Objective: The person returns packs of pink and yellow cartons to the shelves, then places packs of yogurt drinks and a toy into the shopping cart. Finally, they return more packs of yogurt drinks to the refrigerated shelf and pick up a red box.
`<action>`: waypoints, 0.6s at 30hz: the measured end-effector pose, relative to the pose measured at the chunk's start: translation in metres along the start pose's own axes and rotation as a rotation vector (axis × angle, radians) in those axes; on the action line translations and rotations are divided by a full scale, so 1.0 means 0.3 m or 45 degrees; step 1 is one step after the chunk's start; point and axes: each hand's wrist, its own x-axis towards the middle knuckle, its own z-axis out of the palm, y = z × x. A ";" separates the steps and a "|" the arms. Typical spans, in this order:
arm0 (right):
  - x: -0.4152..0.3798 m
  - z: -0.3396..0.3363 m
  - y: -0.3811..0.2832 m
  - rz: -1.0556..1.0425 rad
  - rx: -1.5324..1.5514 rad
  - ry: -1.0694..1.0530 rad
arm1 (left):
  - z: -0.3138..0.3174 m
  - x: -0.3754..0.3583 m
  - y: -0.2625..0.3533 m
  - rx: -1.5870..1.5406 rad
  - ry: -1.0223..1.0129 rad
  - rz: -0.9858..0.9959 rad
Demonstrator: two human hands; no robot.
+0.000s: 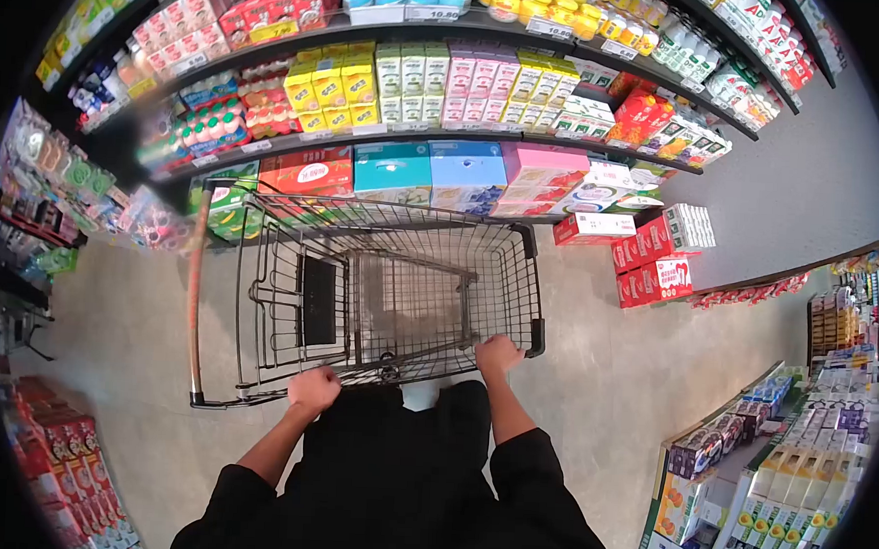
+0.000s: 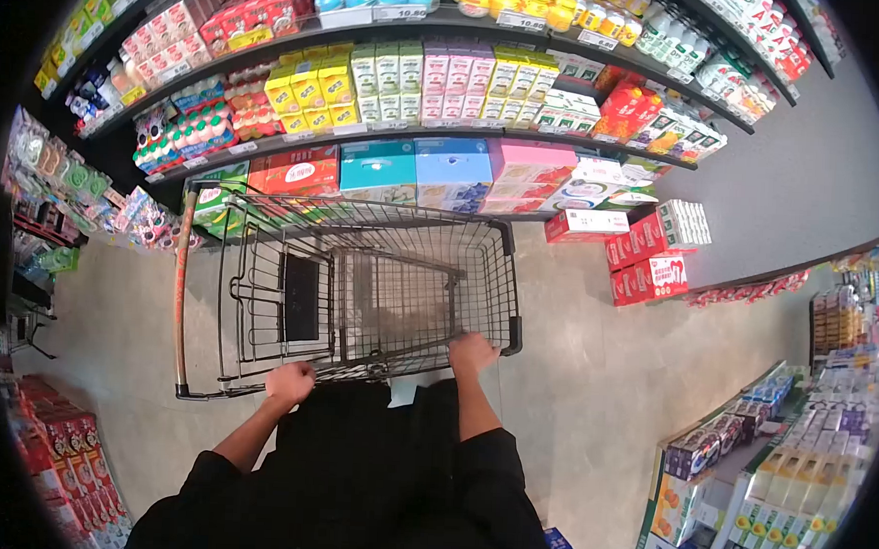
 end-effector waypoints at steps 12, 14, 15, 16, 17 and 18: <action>0.313 -0.140 0.129 -0.258 0.136 0.100 | 0.027 0.122 0.328 0.110 0.108 -0.105; 0.369 -0.154 0.166 -0.295 0.183 0.096 | 0.019 0.130 0.402 0.134 0.116 -0.132; 0.395 -0.159 0.185 -0.340 0.199 0.111 | 0.025 0.129 0.433 0.124 0.118 -0.151; 0.420 -0.165 0.203 -0.347 0.188 0.095 | 0.026 0.130 0.465 0.120 0.105 -0.165; 0.447 -0.173 0.219 -0.345 0.161 0.071 | 0.025 0.138 0.498 0.122 0.095 -0.192; 0.470 -0.181 0.240 -0.342 0.133 0.050 | 0.033 0.134 0.529 0.125 0.086 -0.216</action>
